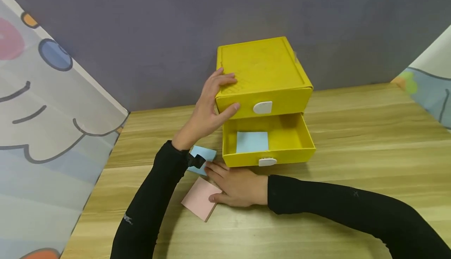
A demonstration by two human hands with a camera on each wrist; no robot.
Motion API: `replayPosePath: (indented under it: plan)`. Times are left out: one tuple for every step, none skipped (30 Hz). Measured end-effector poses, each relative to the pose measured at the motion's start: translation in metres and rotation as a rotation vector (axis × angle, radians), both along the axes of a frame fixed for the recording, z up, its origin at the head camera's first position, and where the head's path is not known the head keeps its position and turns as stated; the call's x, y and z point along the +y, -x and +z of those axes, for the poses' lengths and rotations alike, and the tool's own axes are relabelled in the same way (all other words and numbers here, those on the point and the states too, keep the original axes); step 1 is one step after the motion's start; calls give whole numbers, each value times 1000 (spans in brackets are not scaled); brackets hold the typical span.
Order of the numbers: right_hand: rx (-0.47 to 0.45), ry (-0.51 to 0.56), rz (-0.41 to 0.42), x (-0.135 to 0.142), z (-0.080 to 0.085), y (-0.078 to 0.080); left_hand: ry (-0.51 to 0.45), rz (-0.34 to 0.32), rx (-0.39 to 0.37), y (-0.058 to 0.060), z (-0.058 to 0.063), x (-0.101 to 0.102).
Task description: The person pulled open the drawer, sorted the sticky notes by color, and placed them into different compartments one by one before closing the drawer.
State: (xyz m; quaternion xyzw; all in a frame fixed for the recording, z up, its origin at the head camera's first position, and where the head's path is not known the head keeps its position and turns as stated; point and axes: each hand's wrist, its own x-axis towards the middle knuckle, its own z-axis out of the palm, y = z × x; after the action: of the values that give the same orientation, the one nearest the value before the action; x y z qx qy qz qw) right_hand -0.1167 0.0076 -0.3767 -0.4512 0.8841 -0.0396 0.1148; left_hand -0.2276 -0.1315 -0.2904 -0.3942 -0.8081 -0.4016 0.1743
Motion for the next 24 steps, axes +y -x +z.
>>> replayPosePath:
  plan:
    - [0, -7, 9, 4, 0, 0, 3, 4, -2, -1, -1, -1]
    - [18, -10, 19, 8, 1, 0, 4, 6, -3, -1, -1, -1]
    - [40, -14, 24, 13, 2, -2, 5, 9, -3, -1, -1, -1]
    - [72, -22, 24, 19, 3, -5, 4, 9, -3, -1, -1, -1]
    - [106, -35, 23, 25, 5, -8, 2, 11, -2, 0, -1, 0]
    - [130, -50, 25, 31, 6, -12, 0, 13, -4, 0, -1, 0]
    - [146, -67, 28, 37, 8, -18, -1, 15, -5, 0, -1, 1]
    - [150, -91, 35, 44, 10, -24, -4, 15, -7, 0, -1, 1]
    - [136, -118, 45, 51, 13, -31, -7, 17, -6, 1, -1, 1]
    - [135, -133, 66, 58, 16, -38, -5, 18, -4, 1, 1, 2]
    - [110, -143, 86, 65, 20, -44, -2, 20, 0, 2, 2, 3]
    - [76, -140, 104, 71, 24, -49, 1, 21, 2, 2, 4, 4]
    - [47, -131, 122, 76, 27, -53, 3, 21, 4, 2, 5, 5]
    - [20, -112, 138, 80, 30, -54, 3, 20, 3, 3, 6, 6]
    - [-11, -83, 144, 83, 32, -54, 3, 20, 4, 4, 7, 6]
    - [-34, -48, 143, 85, 33, -52, 3, 21, 3, 3, 8, 6]
    - [-63, -15, 132, 86, 33, -48, 2, 22, -1, 3, 8, 5]
    - [-75, 15, 123, 86, 33, -43, -1, 23, -5, 3, 8, 5]
    - [-85, 34, 113, 86, 31, -38, -2, 25, -9, 2, 7, 4]
    - [-92, 42, 103, 85, 29, -33, -2, 29, -14, 2, 7, 3]
    - [-101, 43, 97, 84, 27, -29, 1, 33, -21, 1, 6, 2]
    - [-99, 44, 99, 83, 24, -25, 4, 35, -28, 0, 5, 2]
    - [-92, 42, 107, 82, 21, -23, 6, 35, -33, -1, 3, 1]
    - [-83, 34, 116, 81, 19, -22, 6, 34, -33, -2, 3, 1]
